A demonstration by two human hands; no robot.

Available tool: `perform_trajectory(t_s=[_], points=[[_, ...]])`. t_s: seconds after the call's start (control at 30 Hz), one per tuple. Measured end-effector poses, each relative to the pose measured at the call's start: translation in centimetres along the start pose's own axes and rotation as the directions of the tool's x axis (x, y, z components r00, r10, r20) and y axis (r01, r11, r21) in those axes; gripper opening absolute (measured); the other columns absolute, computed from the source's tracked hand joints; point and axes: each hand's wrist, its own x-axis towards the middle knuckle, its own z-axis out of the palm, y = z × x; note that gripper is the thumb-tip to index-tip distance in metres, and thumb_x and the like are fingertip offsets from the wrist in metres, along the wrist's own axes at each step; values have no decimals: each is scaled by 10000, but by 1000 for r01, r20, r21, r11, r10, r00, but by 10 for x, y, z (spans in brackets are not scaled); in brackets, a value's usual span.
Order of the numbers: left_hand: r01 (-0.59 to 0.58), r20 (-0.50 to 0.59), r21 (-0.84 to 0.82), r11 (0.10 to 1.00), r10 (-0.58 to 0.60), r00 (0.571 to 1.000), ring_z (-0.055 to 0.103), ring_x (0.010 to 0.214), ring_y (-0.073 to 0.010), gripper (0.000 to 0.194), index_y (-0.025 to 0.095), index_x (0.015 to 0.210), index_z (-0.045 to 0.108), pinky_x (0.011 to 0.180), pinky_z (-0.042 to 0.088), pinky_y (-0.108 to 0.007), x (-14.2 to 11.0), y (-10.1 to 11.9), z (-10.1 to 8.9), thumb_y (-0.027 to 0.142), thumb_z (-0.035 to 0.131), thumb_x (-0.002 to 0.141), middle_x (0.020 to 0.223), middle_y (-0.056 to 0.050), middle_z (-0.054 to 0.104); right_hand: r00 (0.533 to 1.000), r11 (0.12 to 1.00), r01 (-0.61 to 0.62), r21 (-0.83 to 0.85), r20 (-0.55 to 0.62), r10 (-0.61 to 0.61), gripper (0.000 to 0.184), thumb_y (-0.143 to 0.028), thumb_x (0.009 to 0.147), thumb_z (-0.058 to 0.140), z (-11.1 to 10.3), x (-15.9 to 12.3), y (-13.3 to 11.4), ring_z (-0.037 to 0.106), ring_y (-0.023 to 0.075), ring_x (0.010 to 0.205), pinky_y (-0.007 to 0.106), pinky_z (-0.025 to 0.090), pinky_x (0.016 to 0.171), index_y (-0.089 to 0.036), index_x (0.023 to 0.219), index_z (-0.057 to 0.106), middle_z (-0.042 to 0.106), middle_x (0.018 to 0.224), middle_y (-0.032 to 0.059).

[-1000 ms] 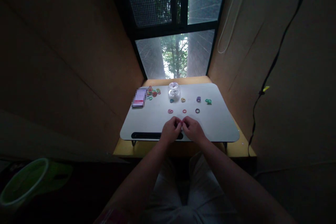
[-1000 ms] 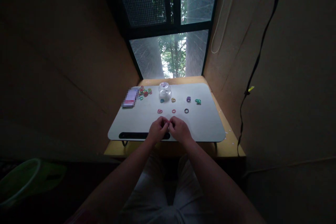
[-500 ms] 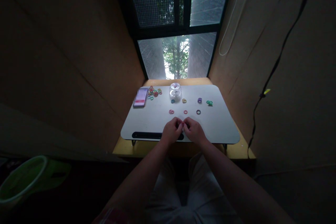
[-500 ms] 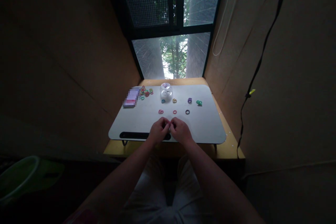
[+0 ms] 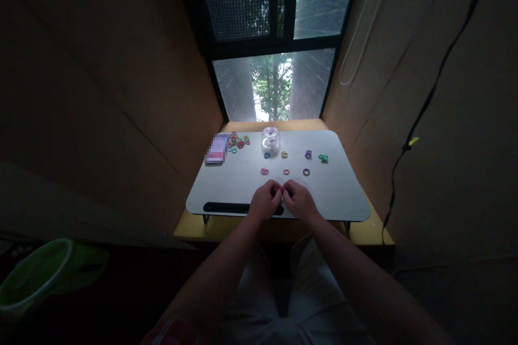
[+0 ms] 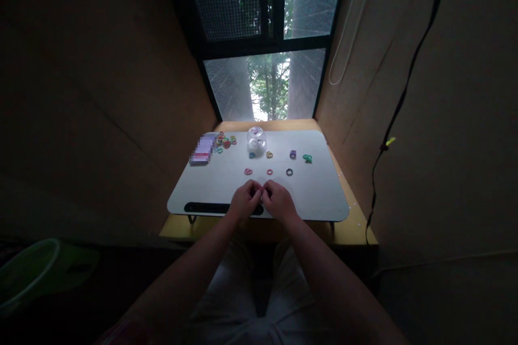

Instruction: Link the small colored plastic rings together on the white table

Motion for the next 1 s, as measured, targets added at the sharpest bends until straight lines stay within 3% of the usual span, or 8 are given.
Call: perform_trajectory(t_s=[0.57,1.0], points=[[29,-2,2,1000,-29,1000,527,610,-110,122,197,835,568,587,367,-233,-1,6,-2,306,514,835,672,27,590,1000,1000,-16,21,9,16,104,-214,817,459,-1,0,0,507,135,617,233,355,587,-201,757,543,588,681,1],[38,-26,-100,994,-41,999,546,645,-104,130,188,846,558,613,404,-225,2,0,1,300,492,854,737,16,604,1000,999,-2,42,-13,2,125,-236,846,454,-1,0,1,507,126,610,230,351,590,-195,775,547,586,693,-2]])
